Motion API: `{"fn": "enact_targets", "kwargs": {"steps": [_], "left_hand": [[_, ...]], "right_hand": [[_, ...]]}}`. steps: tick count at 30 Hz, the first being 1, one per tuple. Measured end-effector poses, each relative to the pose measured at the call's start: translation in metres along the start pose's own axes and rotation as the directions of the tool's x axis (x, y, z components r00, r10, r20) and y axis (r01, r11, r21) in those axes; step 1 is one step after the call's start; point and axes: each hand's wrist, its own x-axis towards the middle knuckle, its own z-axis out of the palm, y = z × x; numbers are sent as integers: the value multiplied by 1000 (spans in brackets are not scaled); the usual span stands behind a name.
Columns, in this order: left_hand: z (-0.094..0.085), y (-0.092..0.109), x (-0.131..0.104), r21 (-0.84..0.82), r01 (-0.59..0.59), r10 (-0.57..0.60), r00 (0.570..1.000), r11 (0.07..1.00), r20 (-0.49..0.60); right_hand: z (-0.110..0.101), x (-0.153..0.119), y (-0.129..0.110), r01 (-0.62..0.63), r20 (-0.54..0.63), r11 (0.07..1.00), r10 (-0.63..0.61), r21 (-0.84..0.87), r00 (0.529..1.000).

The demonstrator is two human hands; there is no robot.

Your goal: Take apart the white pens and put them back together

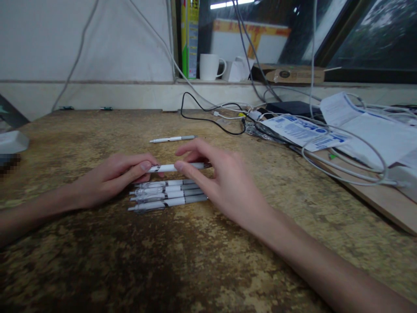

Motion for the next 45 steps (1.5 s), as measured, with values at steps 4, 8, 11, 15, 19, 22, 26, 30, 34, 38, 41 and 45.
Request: {"fn": "enact_targets", "kwargs": {"steps": [4, 8, 11, 15, 19, 22, 26, 30, 34, 38, 41, 45], "left_hand": [[0, 1, 0, 19, -5, 5, 1000, 1000, 13], [1, 0, 0, 11, 9, -9, 1000, 1000, -7], [1, 0, 0, 6, 11, -11, 1000, 1000, -9], [1, -1, 0, 0, 3, -3, 1000, 1000, -6], [0, -2, -1, 0, 12, -12, 1000, 1000, -17], [0, -3, -1, 5, 28, -28, 999, 1000, -31], [0, -3, -1, 8, 17, -17, 1000, 1000, -18], [4, -5, 0, 66, -65, 71, 992, 996, -106], [9, -5, -1, 183, -167, 185, 979, 969, -83], [11, -5, -2, 221, -173, 194, 978, 960, -77], [11, -8, -2, 240, -176, 200, 976, 955, -81], [11, -11, -2, 257, -160, 191, 977, 953, -100]], "right_hand": [[-1, 1, 2, 0, 40, 1000, 0, -2, 999], [-1, 1, 3, 21, 11, 1000, -21, 22, 1000], [0, 1, 2, 30, -11, 999, -30, 24, 999], [2, 1, 2, 28, -28, 999, -28, 25, 999], [-1, 1, 4, 44, -58, 999, -44, -6, 997], [-5, 1, 8, 49, -105, 998, -52, -24, 993], [-6, 2, 11, 17, -96, 999, -13, 40, 995], [-3, 3, 10, -14, -68, 988, 24, 152, 997], [-2, 4, 10, -31, -66, 977, 46, 211, 997], [-2, 5, 11, -56, -53, 976, 69, 209, 996], [-3, 5, 12, -73, -77, 979, 89, 190, 993], [-6, 6, 12, -99, -151, 979, 126, 176, 980]]}}
